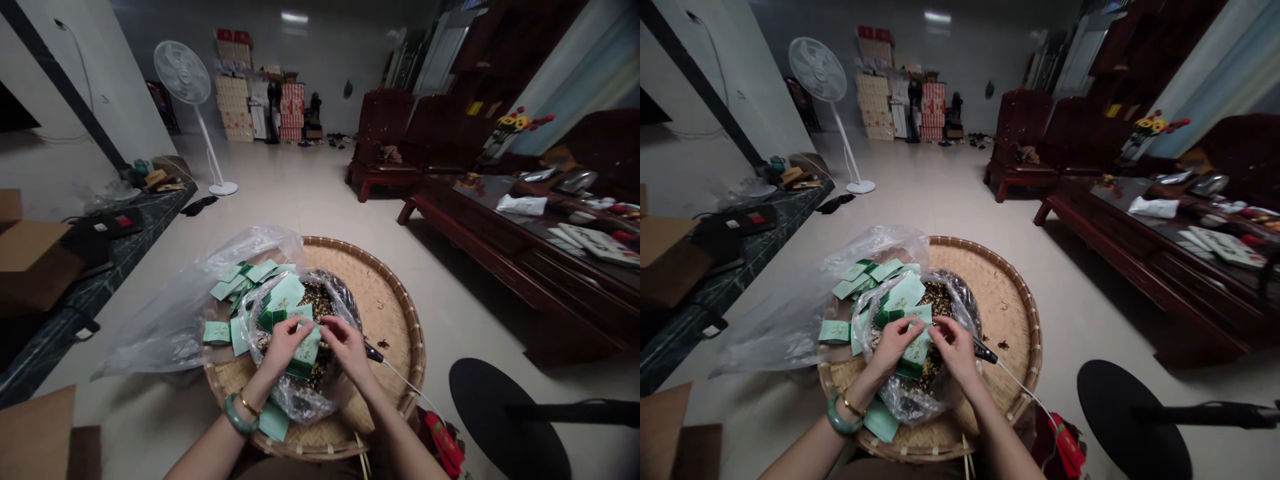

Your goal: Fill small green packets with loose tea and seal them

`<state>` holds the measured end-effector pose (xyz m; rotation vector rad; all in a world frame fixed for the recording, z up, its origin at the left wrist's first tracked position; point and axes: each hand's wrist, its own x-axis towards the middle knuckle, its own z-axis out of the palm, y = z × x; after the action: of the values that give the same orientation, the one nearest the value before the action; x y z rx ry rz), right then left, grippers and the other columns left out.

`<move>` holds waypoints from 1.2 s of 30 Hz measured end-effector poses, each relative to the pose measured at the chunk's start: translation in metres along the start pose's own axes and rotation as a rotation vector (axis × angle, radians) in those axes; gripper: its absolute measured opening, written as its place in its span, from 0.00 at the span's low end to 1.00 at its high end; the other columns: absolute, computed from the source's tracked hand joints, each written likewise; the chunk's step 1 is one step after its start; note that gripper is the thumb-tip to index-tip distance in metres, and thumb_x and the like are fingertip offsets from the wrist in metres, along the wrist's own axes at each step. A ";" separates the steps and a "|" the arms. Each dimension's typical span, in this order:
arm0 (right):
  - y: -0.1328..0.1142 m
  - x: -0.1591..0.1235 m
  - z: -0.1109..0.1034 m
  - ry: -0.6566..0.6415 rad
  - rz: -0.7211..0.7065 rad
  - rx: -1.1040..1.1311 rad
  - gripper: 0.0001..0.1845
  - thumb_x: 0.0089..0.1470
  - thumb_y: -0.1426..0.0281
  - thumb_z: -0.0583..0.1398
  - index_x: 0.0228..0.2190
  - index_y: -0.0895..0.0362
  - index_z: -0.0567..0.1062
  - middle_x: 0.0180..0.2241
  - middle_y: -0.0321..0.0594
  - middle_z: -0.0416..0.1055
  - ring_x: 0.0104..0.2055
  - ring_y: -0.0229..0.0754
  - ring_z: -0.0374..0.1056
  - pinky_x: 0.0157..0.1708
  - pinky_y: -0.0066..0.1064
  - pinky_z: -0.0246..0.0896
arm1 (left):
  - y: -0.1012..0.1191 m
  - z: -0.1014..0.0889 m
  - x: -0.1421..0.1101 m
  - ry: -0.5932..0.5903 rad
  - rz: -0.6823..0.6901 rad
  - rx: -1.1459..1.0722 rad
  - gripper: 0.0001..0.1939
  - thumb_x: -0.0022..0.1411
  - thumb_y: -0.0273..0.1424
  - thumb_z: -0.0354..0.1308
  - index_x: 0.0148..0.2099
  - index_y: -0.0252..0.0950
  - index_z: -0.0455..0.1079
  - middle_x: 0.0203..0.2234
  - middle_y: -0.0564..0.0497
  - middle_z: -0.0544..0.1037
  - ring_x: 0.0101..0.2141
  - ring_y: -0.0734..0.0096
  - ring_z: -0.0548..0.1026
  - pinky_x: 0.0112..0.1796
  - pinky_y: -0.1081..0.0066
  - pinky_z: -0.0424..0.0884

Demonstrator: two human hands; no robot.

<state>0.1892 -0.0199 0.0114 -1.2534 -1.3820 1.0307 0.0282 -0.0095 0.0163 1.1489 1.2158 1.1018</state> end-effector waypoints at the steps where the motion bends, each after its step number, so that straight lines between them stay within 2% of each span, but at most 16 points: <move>1: -0.002 0.000 0.007 -0.007 0.017 0.036 0.17 0.48 0.56 0.62 0.33 0.57 0.79 0.29 0.42 0.77 0.31 0.44 0.71 0.32 0.33 0.67 | 0.002 0.001 -0.001 -0.012 0.008 0.022 0.17 0.49 0.43 0.64 0.29 0.32 0.75 0.25 0.49 0.78 0.30 0.66 0.72 0.33 0.71 0.67; 5: -0.002 -0.001 0.015 -0.012 0.098 0.151 0.16 0.45 0.56 0.64 0.24 0.58 0.77 0.22 0.38 0.73 0.24 0.40 0.67 0.26 0.30 0.65 | 0.003 -0.002 -0.005 -0.032 -0.021 -0.006 0.21 0.51 0.46 0.61 0.25 0.31 0.73 0.20 0.52 0.74 0.24 0.70 0.68 0.28 0.72 0.64; 9: 0.002 -0.004 0.009 -0.045 0.210 0.288 0.19 0.43 0.54 0.65 0.31 0.57 0.76 0.19 0.33 0.68 0.18 0.35 0.61 0.18 0.27 0.59 | -0.006 -0.004 -0.007 -0.098 -0.079 -0.093 0.25 0.54 0.50 0.57 0.24 0.31 0.70 0.17 0.53 0.70 0.22 0.73 0.65 0.25 0.73 0.62; 12: 0.006 -0.008 0.006 -0.038 0.261 0.395 0.25 0.42 0.53 0.66 0.37 0.56 0.72 0.19 0.30 0.67 0.18 0.35 0.62 0.15 0.25 0.58 | -0.010 -0.005 -0.005 -0.142 -0.112 -0.058 0.24 0.52 0.49 0.59 0.22 0.30 0.69 0.16 0.54 0.69 0.21 0.74 0.65 0.23 0.73 0.62; 13: 0.007 -0.010 0.005 -0.026 0.272 0.426 0.26 0.42 0.51 0.65 0.38 0.56 0.71 0.20 0.31 0.68 0.19 0.35 0.63 0.15 0.24 0.59 | -0.009 -0.007 -0.003 -0.108 -0.115 -0.068 0.24 0.51 0.49 0.60 0.21 0.30 0.68 0.16 0.54 0.68 0.20 0.75 0.64 0.23 0.74 0.62; 15: 0.009 -0.011 0.001 0.028 0.277 0.475 0.27 0.45 0.49 0.63 0.39 0.56 0.69 0.22 0.34 0.71 0.20 0.36 0.66 0.15 0.25 0.59 | -0.001 -0.015 0.005 0.057 -0.089 -0.163 0.23 0.50 0.48 0.61 0.23 0.30 0.68 0.16 0.54 0.68 0.20 0.76 0.65 0.21 0.75 0.62; 17: 0.011 -0.012 -0.004 0.101 0.259 0.503 0.27 0.47 0.48 0.61 0.40 0.56 0.68 0.23 0.36 0.72 0.20 0.37 0.66 0.16 0.25 0.60 | 0.011 -0.029 0.016 0.312 -0.011 -0.382 0.22 0.51 0.47 0.61 0.33 0.30 0.70 0.23 0.51 0.73 0.23 0.73 0.69 0.22 0.75 0.65; 18: 0.011 -0.011 -0.006 0.130 0.249 0.510 0.27 0.47 0.48 0.61 0.40 0.56 0.68 0.22 0.35 0.71 0.20 0.37 0.66 0.16 0.25 0.60 | 0.017 -0.036 0.021 0.388 0.028 -0.472 0.22 0.53 0.46 0.59 0.40 0.32 0.70 0.29 0.50 0.74 0.26 0.72 0.72 0.24 0.75 0.67; 21: 0.014 -0.011 -0.011 0.161 0.246 0.517 0.26 0.48 0.49 0.61 0.40 0.55 0.68 0.23 0.35 0.72 0.20 0.37 0.67 0.16 0.25 0.61 | 0.023 -0.052 0.028 0.485 0.053 -0.546 0.19 0.57 0.43 0.56 0.46 0.36 0.65 0.39 0.47 0.73 0.30 0.69 0.74 0.29 0.69 0.72; 23: 0.016 -0.012 -0.011 0.144 0.251 0.499 0.25 0.48 0.49 0.61 0.39 0.56 0.69 0.24 0.36 0.72 0.21 0.37 0.67 0.16 0.26 0.61 | 0.017 -0.052 0.025 0.407 0.072 -0.325 0.20 0.57 0.40 0.56 0.50 0.37 0.64 0.40 0.46 0.72 0.31 0.69 0.74 0.30 0.68 0.72; 24: 0.017 -0.012 -0.010 0.128 0.252 0.485 0.25 0.48 0.49 0.61 0.39 0.56 0.69 0.24 0.37 0.72 0.21 0.38 0.67 0.16 0.26 0.61 | 0.012 -0.050 0.021 0.329 0.089 -0.104 0.19 0.56 0.39 0.58 0.49 0.37 0.66 0.39 0.46 0.72 0.31 0.68 0.73 0.31 0.66 0.72; 26: 0.021 -0.014 -0.009 0.082 0.251 0.444 0.25 0.48 0.48 0.60 0.38 0.56 0.70 0.24 0.38 0.72 0.21 0.39 0.67 0.16 0.27 0.61 | 0.004 -0.042 0.014 0.167 0.243 0.435 0.16 0.54 0.33 0.60 0.46 0.37 0.70 0.41 0.46 0.72 0.39 0.62 0.71 0.41 0.61 0.70; 28: 0.024 -0.017 -0.009 0.060 0.219 0.334 0.23 0.51 0.49 0.57 0.37 0.56 0.71 0.25 0.39 0.73 0.23 0.40 0.68 0.18 0.29 0.63 | 0.001 -0.035 0.009 0.121 0.334 0.905 0.14 0.54 0.27 0.59 0.45 0.38 0.71 0.43 0.45 0.72 0.44 0.57 0.68 0.46 0.57 0.65; 30: 0.029 -0.021 -0.012 0.109 0.105 0.092 0.20 0.55 0.53 0.55 0.36 0.56 0.72 0.29 0.43 0.74 0.30 0.44 0.70 0.26 0.34 0.67 | 0.001 -0.030 0.008 0.135 0.341 1.220 0.14 0.56 0.23 0.56 0.45 0.37 0.72 0.42 0.43 0.72 0.43 0.55 0.66 0.45 0.56 0.64; 33: 0.041 -0.026 -0.020 0.193 -0.155 -0.397 0.16 0.54 0.61 0.57 0.42 0.55 0.73 0.41 0.47 0.73 0.45 0.52 0.67 0.46 0.47 0.63 | 0.003 -0.031 0.011 0.124 0.338 1.389 0.09 0.58 0.24 0.54 0.40 0.36 0.74 0.36 0.41 0.74 0.40 0.52 0.67 0.41 0.56 0.63; 36: 0.056 -0.028 -0.028 0.140 -0.262 -0.720 0.25 0.50 0.69 0.59 0.52 0.54 0.68 0.47 0.48 0.69 0.49 0.55 0.64 0.49 0.51 0.60 | 0.001 -0.040 0.016 0.142 0.362 1.281 0.09 0.60 0.29 0.54 0.36 0.36 0.76 0.32 0.41 0.77 0.38 0.52 0.68 0.39 0.57 0.63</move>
<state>0.2267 -0.0417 -0.0417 -1.5534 -1.8201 0.2458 -0.0107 0.0085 0.0156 2.3331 1.9504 0.5625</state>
